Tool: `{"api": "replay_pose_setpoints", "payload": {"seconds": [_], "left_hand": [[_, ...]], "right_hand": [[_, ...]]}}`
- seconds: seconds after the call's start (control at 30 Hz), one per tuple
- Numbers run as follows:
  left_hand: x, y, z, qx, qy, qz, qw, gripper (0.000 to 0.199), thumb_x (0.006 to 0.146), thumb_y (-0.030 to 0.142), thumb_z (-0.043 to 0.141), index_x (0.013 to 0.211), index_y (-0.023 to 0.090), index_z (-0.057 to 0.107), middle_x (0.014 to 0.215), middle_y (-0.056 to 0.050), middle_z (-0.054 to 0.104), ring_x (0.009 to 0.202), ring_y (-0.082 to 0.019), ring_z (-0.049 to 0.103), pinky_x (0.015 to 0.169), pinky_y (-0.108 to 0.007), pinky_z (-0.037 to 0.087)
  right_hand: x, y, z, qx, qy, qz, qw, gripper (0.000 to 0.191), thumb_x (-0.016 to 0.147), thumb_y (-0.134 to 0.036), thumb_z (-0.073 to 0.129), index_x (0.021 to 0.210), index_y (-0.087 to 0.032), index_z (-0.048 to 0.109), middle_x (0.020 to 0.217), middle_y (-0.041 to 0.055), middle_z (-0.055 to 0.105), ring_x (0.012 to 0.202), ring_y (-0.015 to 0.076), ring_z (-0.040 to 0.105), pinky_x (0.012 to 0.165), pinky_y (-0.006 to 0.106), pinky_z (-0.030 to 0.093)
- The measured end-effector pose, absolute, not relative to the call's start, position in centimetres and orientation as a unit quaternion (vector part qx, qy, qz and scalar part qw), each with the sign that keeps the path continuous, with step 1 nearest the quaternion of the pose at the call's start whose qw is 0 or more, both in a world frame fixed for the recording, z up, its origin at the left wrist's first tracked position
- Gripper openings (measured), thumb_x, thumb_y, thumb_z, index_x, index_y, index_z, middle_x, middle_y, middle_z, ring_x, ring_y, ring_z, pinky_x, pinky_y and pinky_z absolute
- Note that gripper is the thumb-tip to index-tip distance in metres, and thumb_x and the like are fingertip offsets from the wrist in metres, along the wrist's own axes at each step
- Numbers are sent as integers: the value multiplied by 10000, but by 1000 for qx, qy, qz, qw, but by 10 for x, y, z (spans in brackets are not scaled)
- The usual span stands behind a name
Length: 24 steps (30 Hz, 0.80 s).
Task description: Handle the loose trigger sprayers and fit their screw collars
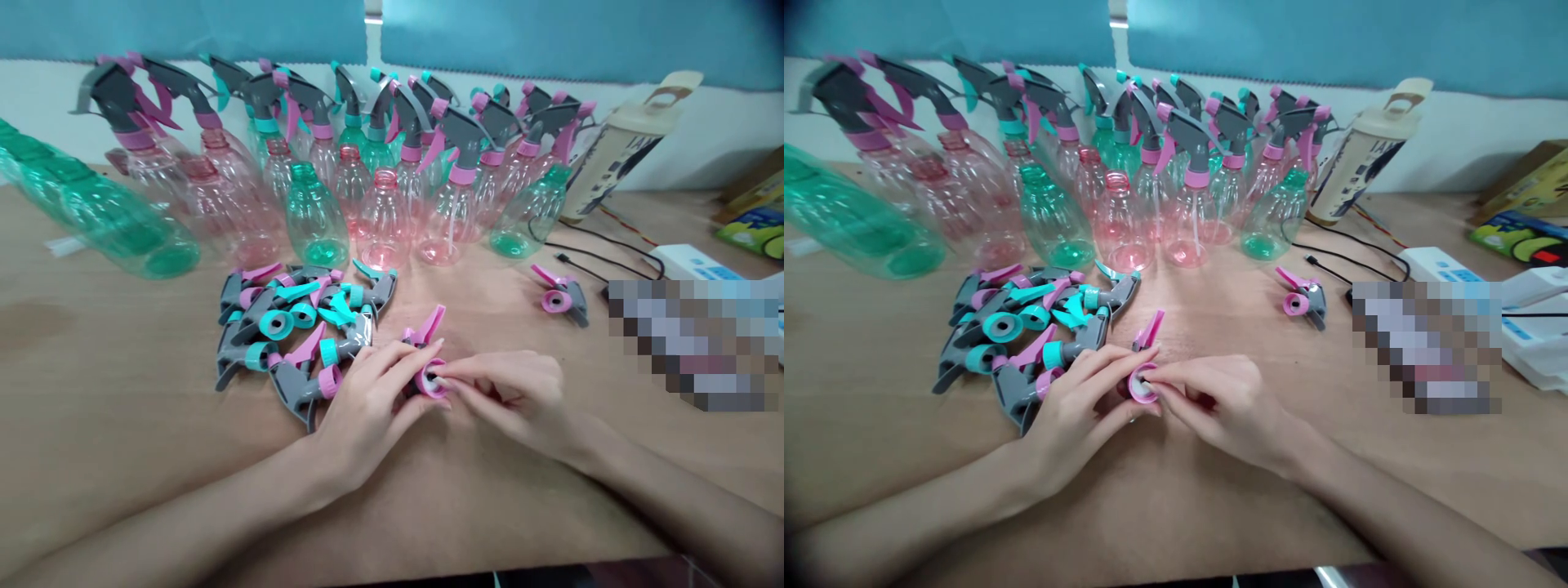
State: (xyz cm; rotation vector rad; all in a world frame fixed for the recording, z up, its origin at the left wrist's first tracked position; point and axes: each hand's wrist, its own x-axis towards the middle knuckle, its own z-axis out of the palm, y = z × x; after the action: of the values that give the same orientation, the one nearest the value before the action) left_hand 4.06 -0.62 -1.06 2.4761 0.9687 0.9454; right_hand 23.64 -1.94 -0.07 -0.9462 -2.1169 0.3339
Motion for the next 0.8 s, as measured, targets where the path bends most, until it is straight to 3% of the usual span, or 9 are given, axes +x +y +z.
{"api": "replay_pose_setpoints", "payload": {"seconds": [0.2, 0.47, 0.8], "left_hand": [[40, -7, -11, 867, 330, 339, 154, 371, 879, 233, 565, 1238, 188, 484, 1020, -43, 615, 937, -177, 569, 789, -324, 477], [42, -7, -10, 872, 311, 345, 155, 264, 872, 203, 576, 1126, 163, 519, 991, -37, 628, 925, -168, 575, 812, -305, 462], [42, -9, -7, 849, 318, 347, 239, 345, 816, 252, 658, 1127, 192, 521, 984, -21, 633, 884, -152, 602, 783, -279, 492]], "right_hand": [[236, -20, -2, -365, -833, 159, 385, 145, 840, -184, 592, 974, -183, 649, 624, -39, 646, 462, 59, 497, 481, 178, 411], [227, -26, -3, -419, -803, 154, 395, 26, 813, -164, 607, 828, -177, 623, 530, -76, 520, 426, 41, 439, 462, 157, 381], [232, -23, 3, -405, -786, 163, 438, 32, 821, -175, 597, 838, -168, 623, 451, -104, 423, 349, 28, 358, 387, 151, 317]]}}
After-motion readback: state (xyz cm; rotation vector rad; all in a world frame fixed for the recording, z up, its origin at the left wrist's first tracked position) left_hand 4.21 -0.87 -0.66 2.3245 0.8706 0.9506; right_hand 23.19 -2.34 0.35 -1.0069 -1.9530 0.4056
